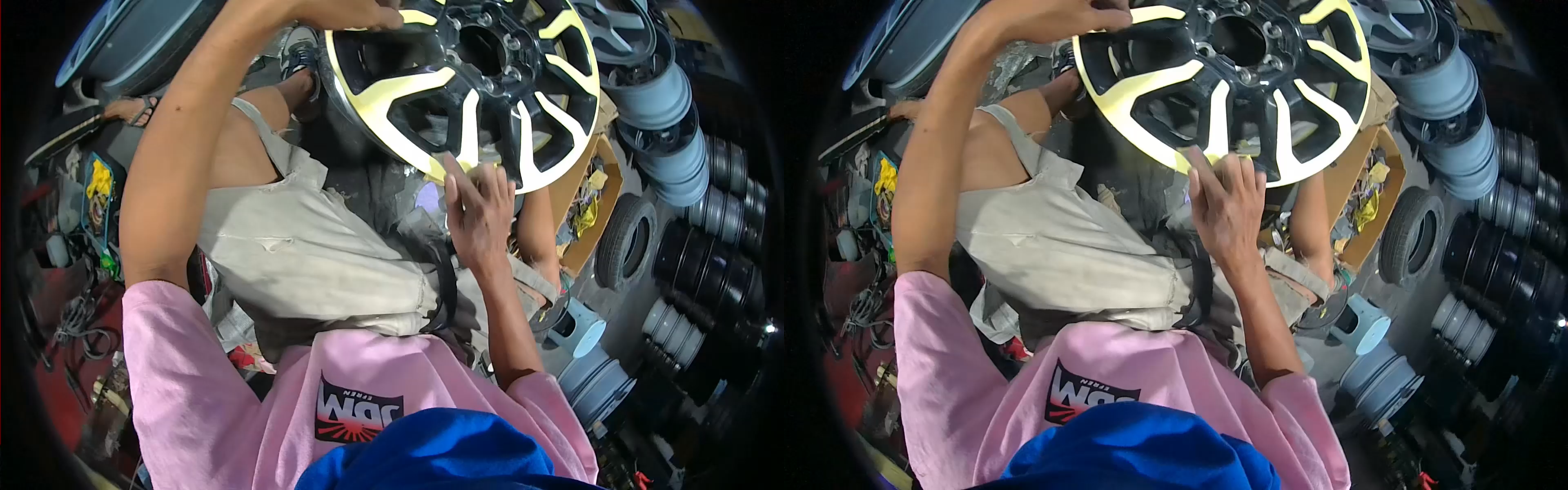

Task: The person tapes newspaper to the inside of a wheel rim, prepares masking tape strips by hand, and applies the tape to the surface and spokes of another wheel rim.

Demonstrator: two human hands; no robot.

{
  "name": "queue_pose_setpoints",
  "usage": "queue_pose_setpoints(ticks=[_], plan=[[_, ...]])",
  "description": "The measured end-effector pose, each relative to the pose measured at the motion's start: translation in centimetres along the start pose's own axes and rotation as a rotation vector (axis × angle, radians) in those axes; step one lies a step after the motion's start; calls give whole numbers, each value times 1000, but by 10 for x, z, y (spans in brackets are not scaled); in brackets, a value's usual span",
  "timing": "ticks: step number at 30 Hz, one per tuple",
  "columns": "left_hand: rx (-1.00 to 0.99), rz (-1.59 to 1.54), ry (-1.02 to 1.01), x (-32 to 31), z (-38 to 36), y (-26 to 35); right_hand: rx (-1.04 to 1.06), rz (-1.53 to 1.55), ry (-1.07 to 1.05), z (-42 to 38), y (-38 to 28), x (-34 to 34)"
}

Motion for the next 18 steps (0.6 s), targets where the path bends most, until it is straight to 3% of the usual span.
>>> queue_pose_setpoints(ticks=[4, 7, 12, 15, 18], plan=[[-46, -25, -12, -4, 5, 7, -52, -16, 35, 15, -6, -9], [-75, -23, 28, -1, 2, -8, 32, 9, -3, -2, 6, 6], [22, -3, 79, 7, -3, -23, -34, -80, -42, 18, 9, 0], [94, -10, 123, 19, -11, -41, -40, 47, -15, -5, -2, 5], [12, -58, 144, 20, -4, -61, -38, -34, -28, 10, 1, 5]])
Point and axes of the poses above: each hand's wrist, its own z-axis towards the middle knuckle, its own x-axis out of the back of the hand, y = z × x, the point moved 1 cm from there along z, towards the middle knuckle, and after that the axes turned 9 degrees about -y, right-handed, at the moved point
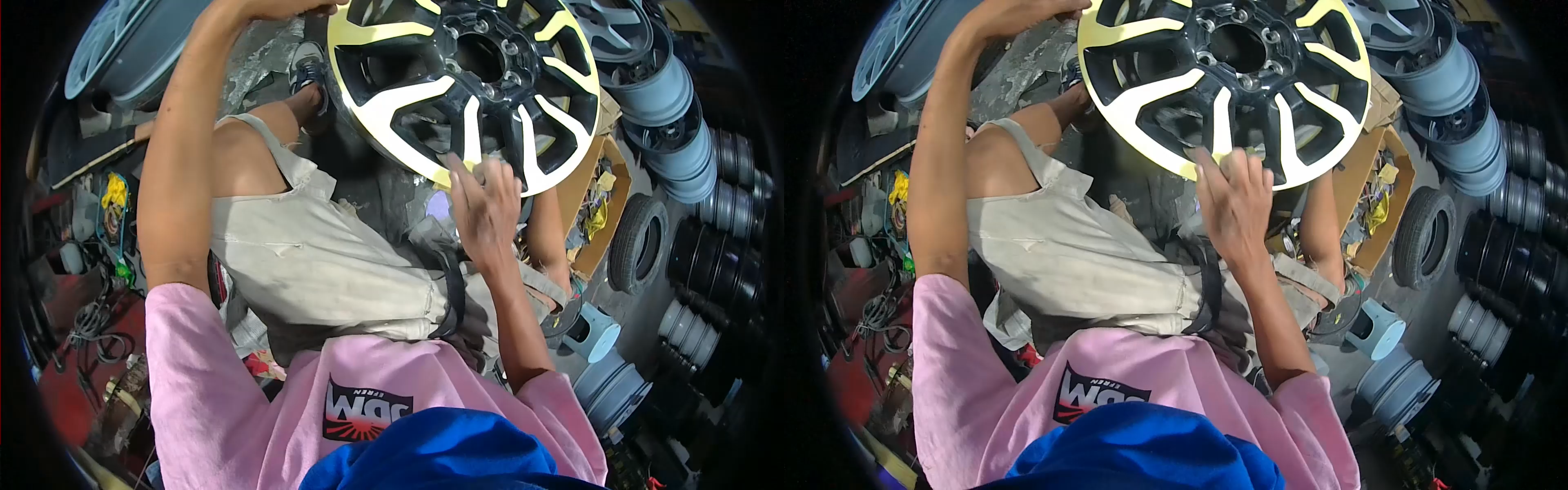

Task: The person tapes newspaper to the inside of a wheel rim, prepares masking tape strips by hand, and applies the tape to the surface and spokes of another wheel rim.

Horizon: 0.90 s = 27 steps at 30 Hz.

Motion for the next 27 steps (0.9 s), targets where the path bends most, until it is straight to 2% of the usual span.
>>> queue_pose_setpoints(ticks=[3, 5, 7, 9, 11, 12, 15, 17, 19, 21, 22, 23, 25, 27], plan=[[40, -97, 55, 0, -3, -4, -27, 74, 12, 2, -5, -10], [-14, -18, 30, 1, -8, 4, -36, 84, -17, -5, -1, -1], [62, -47, 24, 0, -6, 9, 110, 41, 23, -11, 10, 7], [11, -18, -37, -6, 1, 15, 74, -58, -33, 8, 22, 4], [-18, 53, -25, -15, 0, 32, 86, -33, 25, 13, 24, 0], [-7, 42, -108, -9, -10, 57, 74, -26, 30, 8, 20, -2], [-30, 7, -66, -16, -12, 62, 49, 23, 43, -10, 11, -4], [83, 72, -94, -15, -7, 70, 72, -1, 29, -9, 14, 3], [9, 20, -128, -20, -6, 75, 27, -27, 15, -2, 9, 2], [-143, 52, -30, -46, 3, 59, -52, 4, 19, -1, -4, -2], [-186, 72, -27, -51, 1, 61, -67, 129, 14, -7, -13, 1], [-171, 60, 39, -61, -1, 62, -67, 129, 20, -17, -16, 6], [-76, 89, -142, -62, -3, 83, -256, 618, -41, -42, -13, 12], [-138, 98, -183, -78, -8, 97, -294, 642, 38, -52, -5, 29]])
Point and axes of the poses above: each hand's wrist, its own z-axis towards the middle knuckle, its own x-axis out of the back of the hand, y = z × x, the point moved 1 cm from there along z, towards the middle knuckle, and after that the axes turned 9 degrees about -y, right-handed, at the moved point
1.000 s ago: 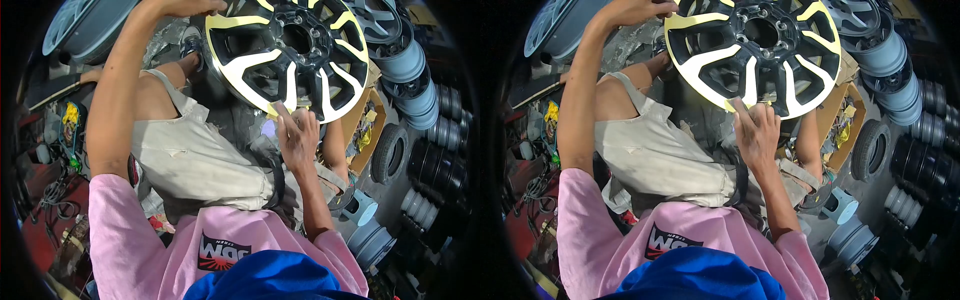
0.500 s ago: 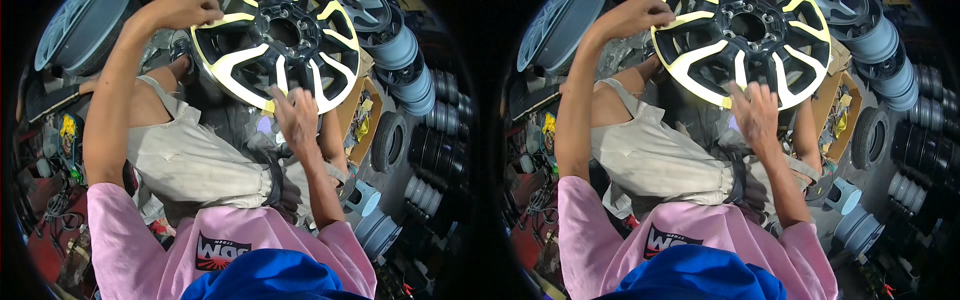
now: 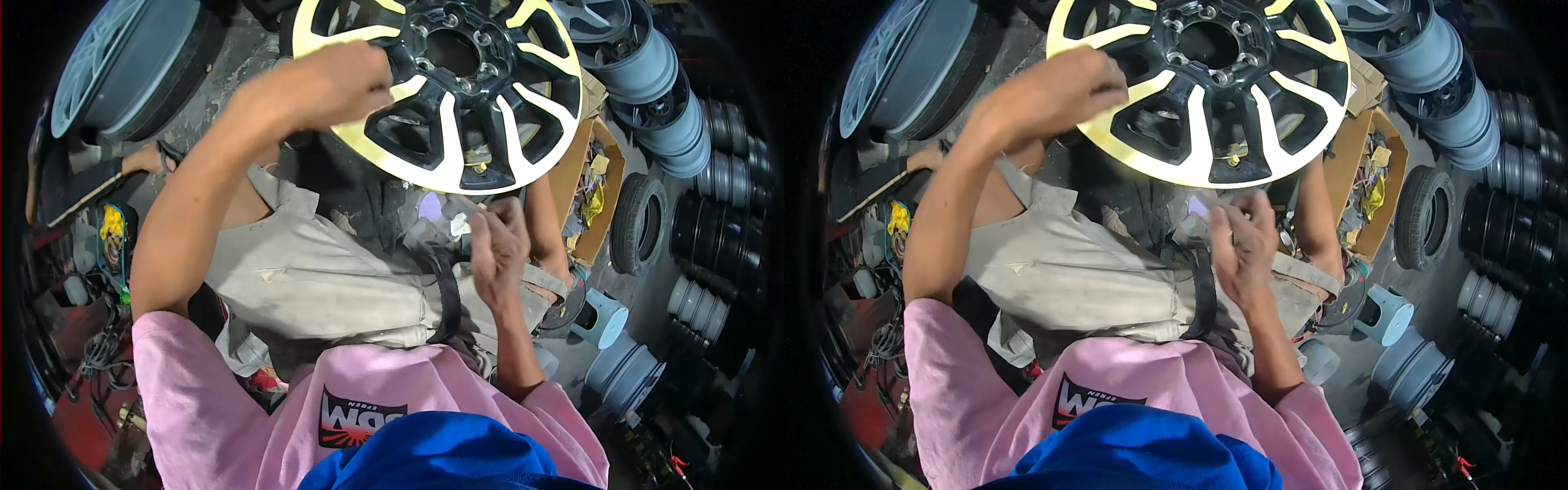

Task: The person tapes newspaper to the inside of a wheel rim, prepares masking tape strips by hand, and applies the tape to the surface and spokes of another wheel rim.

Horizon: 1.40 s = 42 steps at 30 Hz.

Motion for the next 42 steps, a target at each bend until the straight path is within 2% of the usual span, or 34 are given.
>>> queue_pose_setpoints(ticks=[2, 3, 4, 6, 7, 8, 9, 10, 12, 14, 16, 17, 18, 20, 21, 23, 24, 26, 31, 36, 38, 39, 40, 42], plan=[[-41, 79, -150, -23, 0, 22, -115, 18, 7, -15, 7, 16], [-41, 8, -216, -34, -1, 33, -77, -14, -20, -25, 18, 15], [-134, 75, -141, -60, -5, 35, 17, 24, 27, -33, 31, 8], [-92, 190, -232, -86, -6, 51, -121, 135, 39, -49, 50, -11], [-106, 194, -236, -103, -5, 54, -95, 95, -9, -56, 66, -19], [-93, 407, -105, -119, -5, 56, -69, 60, -59, -62, 79, -28], [-80, 620, 29, -128, -4, 59, -148, 124, -81, -65, 86, -36], [-89, 631, 22, -131, 1, 64, -152, 134, -69, -70, 95, -41], [69, 700, -137, -134, 11, 77, -239, 156, -140, -74, 109, -53], [49, 775, -76, -127, 13, 91, -283, 188, -144, -76, 117, -54], [56, 565, -316, -102, 16, 107, -373, 244, -166, -75, 126, -55], [-70, 414, -269, -93, 17, 104, -375, 249, -144, -75, 134, -57], [-84, 429, -267, -67, 23, 113, -432, 296, -146, -77, 144, -61], [38, -695, -757, -13, 30, 138, -484, 348, -138, -80, 156, -65], [38, -687, -755, -16, 32, 141, -499, 353, -150, -81, 159, -67], [-275, -334, -397, -30, 34, 142, -454, 346, -136, -81, 169, -77], [-267, -331, -390, -45, 37, 135, -444, 347, -141, -80, 168, -77], [-396, 123, 102, -76, 43, 113, -413, 266, -168, -76, 168, -76], [-267, 455, -108, -95, 54, 85, -384, 295, -141, -73, 173, -78], [-229, 522, -63, -88, 68, 82, -409, 365, -183, -72, 184, -85], [-172, 685, -185, -92, 75, 95, -443, 386, -183, -71, 188, -88], [-182, 666, -304, -86, 79, 104, -504, 389, -239, -70, 191, -88], [-179, 671, -310, -81, 82, 113, -502, 398, -241, -70, 194, -89], [-169, 397, -635, -73, 84, 129, -647, 541, -300, -69, 199, -94]])
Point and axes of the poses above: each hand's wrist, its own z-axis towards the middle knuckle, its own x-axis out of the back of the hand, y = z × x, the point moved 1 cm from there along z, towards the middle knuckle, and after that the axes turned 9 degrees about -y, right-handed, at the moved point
